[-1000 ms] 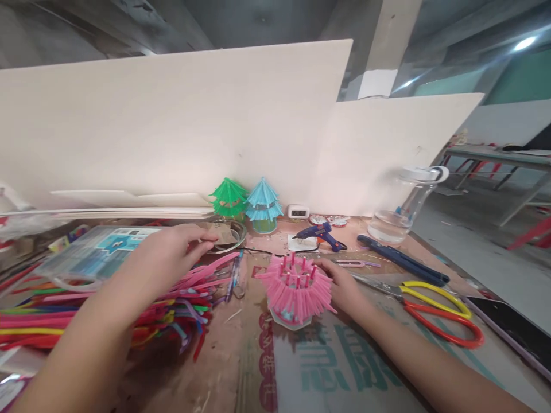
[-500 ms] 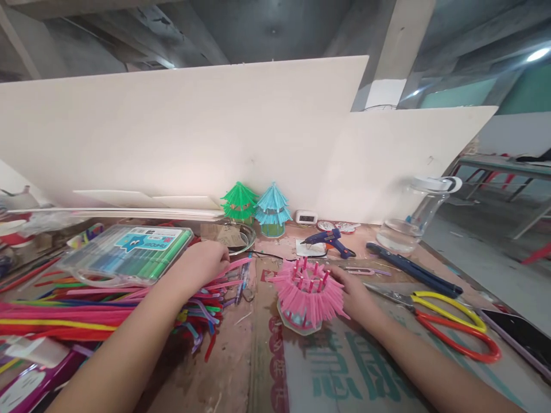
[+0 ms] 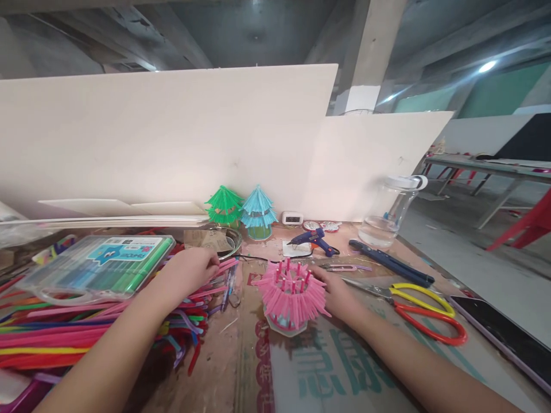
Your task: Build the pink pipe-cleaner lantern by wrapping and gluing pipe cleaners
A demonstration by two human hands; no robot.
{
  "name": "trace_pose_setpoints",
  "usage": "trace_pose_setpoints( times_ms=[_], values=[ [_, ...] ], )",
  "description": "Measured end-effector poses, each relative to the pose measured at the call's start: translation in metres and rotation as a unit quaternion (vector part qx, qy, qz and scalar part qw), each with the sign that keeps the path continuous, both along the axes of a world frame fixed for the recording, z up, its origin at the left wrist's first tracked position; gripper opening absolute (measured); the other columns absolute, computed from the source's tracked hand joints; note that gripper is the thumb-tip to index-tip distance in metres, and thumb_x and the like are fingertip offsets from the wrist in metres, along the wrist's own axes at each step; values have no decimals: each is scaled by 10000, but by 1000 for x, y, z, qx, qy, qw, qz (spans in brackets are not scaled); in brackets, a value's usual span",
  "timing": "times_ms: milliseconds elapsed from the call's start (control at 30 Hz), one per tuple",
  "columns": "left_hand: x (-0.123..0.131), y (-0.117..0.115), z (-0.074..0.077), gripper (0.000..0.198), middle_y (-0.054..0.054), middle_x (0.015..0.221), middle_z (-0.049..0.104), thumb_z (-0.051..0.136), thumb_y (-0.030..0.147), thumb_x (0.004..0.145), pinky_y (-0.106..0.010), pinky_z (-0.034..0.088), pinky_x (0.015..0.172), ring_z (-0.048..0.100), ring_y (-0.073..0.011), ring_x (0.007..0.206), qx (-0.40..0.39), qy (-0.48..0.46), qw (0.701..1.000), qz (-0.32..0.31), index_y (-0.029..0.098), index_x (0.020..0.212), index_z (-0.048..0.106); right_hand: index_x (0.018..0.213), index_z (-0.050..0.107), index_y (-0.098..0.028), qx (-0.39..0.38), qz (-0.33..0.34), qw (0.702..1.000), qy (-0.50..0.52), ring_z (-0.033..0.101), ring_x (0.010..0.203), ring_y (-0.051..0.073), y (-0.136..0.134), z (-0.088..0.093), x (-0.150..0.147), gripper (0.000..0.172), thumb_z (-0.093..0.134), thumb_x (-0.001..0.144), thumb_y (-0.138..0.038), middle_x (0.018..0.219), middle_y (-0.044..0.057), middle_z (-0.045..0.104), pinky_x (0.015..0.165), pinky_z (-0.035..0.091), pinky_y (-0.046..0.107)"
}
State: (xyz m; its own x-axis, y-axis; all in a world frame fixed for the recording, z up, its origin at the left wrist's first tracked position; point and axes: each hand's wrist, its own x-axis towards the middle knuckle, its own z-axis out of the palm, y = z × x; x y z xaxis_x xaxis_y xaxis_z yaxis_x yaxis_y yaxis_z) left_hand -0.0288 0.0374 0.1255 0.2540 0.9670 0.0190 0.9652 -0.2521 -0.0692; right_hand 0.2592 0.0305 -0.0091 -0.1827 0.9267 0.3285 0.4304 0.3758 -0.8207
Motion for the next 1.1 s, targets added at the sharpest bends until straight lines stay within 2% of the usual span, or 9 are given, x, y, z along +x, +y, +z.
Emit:
trace_pose_setpoints(
  times_ms=[200, 300, 467, 600, 700, 800, 867, 933, 1100],
  values=[
    [4, -3, 4, 344, -43, 765, 714, 370, 395, 918, -284, 403, 621, 667, -235, 732, 74, -107, 991, 17, 208, 974, 653, 997, 693, -171, -2, 3, 1000, 2, 687, 892, 247, -2, 4, -1, 301, 603, 710, -158, 1001, 94, 756, 808, 514, 368],
    [4, -8, 2, 329, -1, 716, 668, 412, 438, 903, -264, 387, 584, 607, -185, 636, 179, -240, 954, 0, 212, 995, 633, 980, 690, -166, -4, -2, 1000, 8, 682, 873, 238, -2, 4, -1, 293, 588, 705, -156, 1014, 94, 749, 810, 509, 367],
    [16, -47, 14, 111, 48, 676, 624, 582, 322, 866, -204, 426, 550, 556, -111, 594, 231, -535, 808, -81, 230, 924, 606, 894, 669, -185, 4, -53, 998, 35, 663, 832, 229, 3, 1, 1, 188, 539, 787, -268, 905, 74, 738, 765, 497, 354],
    [29, -79, 30, 82, 49, 646, 665, 674, 261, 836, -189, 487, 516, 561, -93, 527, 122, -722, 672, -111, 238, 829, 596, 830, 624, -198, 28, -106, 991, 75, 591, 628, 192, 7, 9, 6, 264, 486, 838, -422, 656, 14, 624, 606, 461, 303],
    [33, -83, 31, 189, 33, 627, 699, 773, 353, 764, -214, 517, 464, 594, -114, 473, 7, -778, 618, -113, 247, 801, 621, 828, 577, -209, 57, -144, 982, 111, 480, 507, 151, 1, 31, 14, 333, 470, 848, -524, 547, -38, 483, 514, 396, 272],
    [32, -78, 23, 235, 23, 636, 710, 804, 412, 722, -208, 530, 454, 635, -128, 502, -63, -772, 615, -145, 248, 760, 640, 834, 551, -216, 97, -165, 971, 147, 426, 486, 124, -20, 66, 21, 352, 454, 883, -550, 539, -53, 442, 487, 363, 249],
    [32, -74, 16, 227, 22, 691, 706, 799, 413, 728, -197, 536, 470, 641, -119, 544, -75, -751, 634, -168, 242, 740, 649, 783, 577, -215, 140, -140, 968, 153, 413, 468, 115, -42, 89, 19, 336, 478, 905, -513, 507, -51, 449, 466, 358, 237],
    [34, -74, 8, 200, 24, 721, 693, 773, 403, 759, -198, 533, 474, 627, -108, 540, -89, -718, 668, -173, 243, 749, 653, 758, 618, -216, 144, -81, 982, 93, 526, 543, 125, -66, 105, 13, 305, 513, 916, -455, 581, -15, 560, 532, 445, 238],
    [53, -84, 0, 128, 3, 627, 694, 678, 335, 796, -243, 533, 462, 648, -153, 507, -167, -637, 734, -167, 226, 745, 634, 1113, 657, -275, 131, 30, 990, -41, 680, 966, 195, -106, 111, -10, 223, 571, 918, -341, 1041, 49, 724, 801, 559, 297]
  ],
)
